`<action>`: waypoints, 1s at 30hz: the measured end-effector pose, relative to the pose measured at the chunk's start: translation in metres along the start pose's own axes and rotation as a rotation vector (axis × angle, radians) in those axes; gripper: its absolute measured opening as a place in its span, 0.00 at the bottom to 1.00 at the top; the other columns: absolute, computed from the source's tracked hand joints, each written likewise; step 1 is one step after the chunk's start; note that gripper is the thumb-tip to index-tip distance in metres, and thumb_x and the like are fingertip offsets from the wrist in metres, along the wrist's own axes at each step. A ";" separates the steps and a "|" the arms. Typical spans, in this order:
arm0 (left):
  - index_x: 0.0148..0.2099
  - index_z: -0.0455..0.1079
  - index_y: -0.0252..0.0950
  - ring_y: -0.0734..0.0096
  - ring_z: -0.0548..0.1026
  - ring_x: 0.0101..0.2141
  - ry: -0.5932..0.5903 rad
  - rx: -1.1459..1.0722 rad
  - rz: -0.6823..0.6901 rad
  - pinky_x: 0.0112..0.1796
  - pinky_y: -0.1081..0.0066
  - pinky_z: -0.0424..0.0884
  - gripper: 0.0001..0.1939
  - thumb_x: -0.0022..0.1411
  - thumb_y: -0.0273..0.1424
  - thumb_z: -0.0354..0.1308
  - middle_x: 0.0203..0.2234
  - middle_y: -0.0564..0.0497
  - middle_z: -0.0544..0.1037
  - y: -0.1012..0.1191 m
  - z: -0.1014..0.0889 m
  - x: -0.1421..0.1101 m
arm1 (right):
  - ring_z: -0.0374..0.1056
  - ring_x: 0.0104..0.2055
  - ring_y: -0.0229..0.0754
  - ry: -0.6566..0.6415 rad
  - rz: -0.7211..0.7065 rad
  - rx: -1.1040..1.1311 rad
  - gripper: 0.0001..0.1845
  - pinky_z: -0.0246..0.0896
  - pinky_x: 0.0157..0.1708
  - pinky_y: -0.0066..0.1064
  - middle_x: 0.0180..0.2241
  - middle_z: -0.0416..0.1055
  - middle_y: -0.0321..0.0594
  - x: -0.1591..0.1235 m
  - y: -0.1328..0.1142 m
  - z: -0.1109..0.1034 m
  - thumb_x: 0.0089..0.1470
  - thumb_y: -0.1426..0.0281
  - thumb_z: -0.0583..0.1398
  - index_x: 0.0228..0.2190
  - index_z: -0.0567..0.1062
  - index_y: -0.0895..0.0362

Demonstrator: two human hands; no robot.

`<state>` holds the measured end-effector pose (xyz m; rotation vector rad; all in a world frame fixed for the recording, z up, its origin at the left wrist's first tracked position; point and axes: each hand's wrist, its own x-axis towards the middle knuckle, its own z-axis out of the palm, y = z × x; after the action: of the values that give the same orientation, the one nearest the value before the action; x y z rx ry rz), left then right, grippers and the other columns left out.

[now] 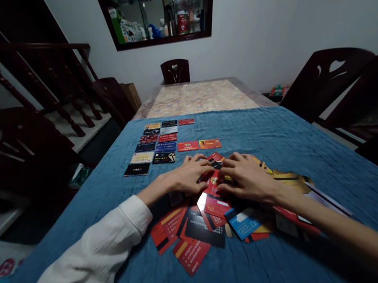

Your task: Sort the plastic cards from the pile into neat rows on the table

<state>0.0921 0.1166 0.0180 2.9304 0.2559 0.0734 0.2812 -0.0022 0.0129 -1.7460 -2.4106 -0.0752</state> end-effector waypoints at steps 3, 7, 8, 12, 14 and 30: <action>0.54 0.71 0.36 0.49 0.61 0.58 0.012 0.064 -0.051 0.52 0.49 0.61 0.18 0.63 0.35 0.57 0.52 0.40 0.73 0.006 -0.001 -0.009 | 0.62 0.47 0.53 0.001 -0.017 -0.012 0.15 0.53 0.44 0.44 0.42 0.75 0.45 0.001 -0.003 0.004 0.60 0.54 0.59 0.39 0.79 0.50; 0.55 0.70 0.35 0.50 0.64 0.52 0.036 0.161 -0.135 0.51 0.48 0.61 0.20 0.66 0.41 0.55 0.47 0.39 0.73 0.014 0.001 -0.022 | 0.61 0.47 0.53 -0.021 -0.015 -0.030 0.18 0.52 0.42 0.43 0.43 0.75 0.46 0.004 -0.007 0.007 0.60 0.53 0.58 0.42 0.78 0.51; 0.55 0.69 0.35 0.50 0.64 0.51 0.049 0.180 -0.147 0.51 0.48 0.61 0.21 0.67 0.43 0.54 0.46 0.39 0.73 0.016 0.002 -0.025 | 0.61 0.47 0.53 -0.019 -0.020 -0.035 0.18 0.52 0.43 0.43 0.44 0.74 0.47 0.004 -0.007 0.007 0.60 0.53 0.58 0.43 0.78 0.51; 0.52 0.70 0.35 0.51 0.64 0.50 0.090 0.217 -0.174 0.51 0.48 0.60 0.21 0.69 0.46 0.50 0.44 0.40 0.73 0.022 0.007 -0.037 | 0.60 0.47 0.54 -0.005 -0.039 -0.042 0.17 0.51 0.44 0.45 0.44 0.74 0.47 0.007 -0.008 0.009 0.61 0.55 0.58 0.45 0.79 0.49; 0.50 0.70 0.35 0.52 0.64 0.51 0.100 0.211 -0.179 0.51 0.49 0.60 0.20 0.69 0.45 0.51 0.45 0.40 0.72 0.023 0.009 -0.042 | 0.60 0.47 0.54 -0.008 -0.030 -0.038 0.16 0.51 0.45 0.46 0.45 0.74 0.47 0.009 -0.007 0.011 0.61 0.57 0.58 0.46 0.79 0.47; 0.55 0.69 0.35 0.51 0.59 0.61 0.047 -0.098 -0.137 0.56 0.46 0.59 0.21 0.59 0.26 0.56 0.54 0.40 0.71 0.000 -0.001 -0.041 | 0.62 0.48 0.56 -0.039 -0.049 0.012 0.27 0.55 0.42 0.45 0.47 0.74 0.51 0.009 -0.001 0.008 0.59 0.46 0.56 0.50 0.77 0.50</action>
<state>0.0513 0.1097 0.0178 2.8083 0.4463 0.1309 0.2767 0.0069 0.0060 -1.6985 -2.4765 -0.0333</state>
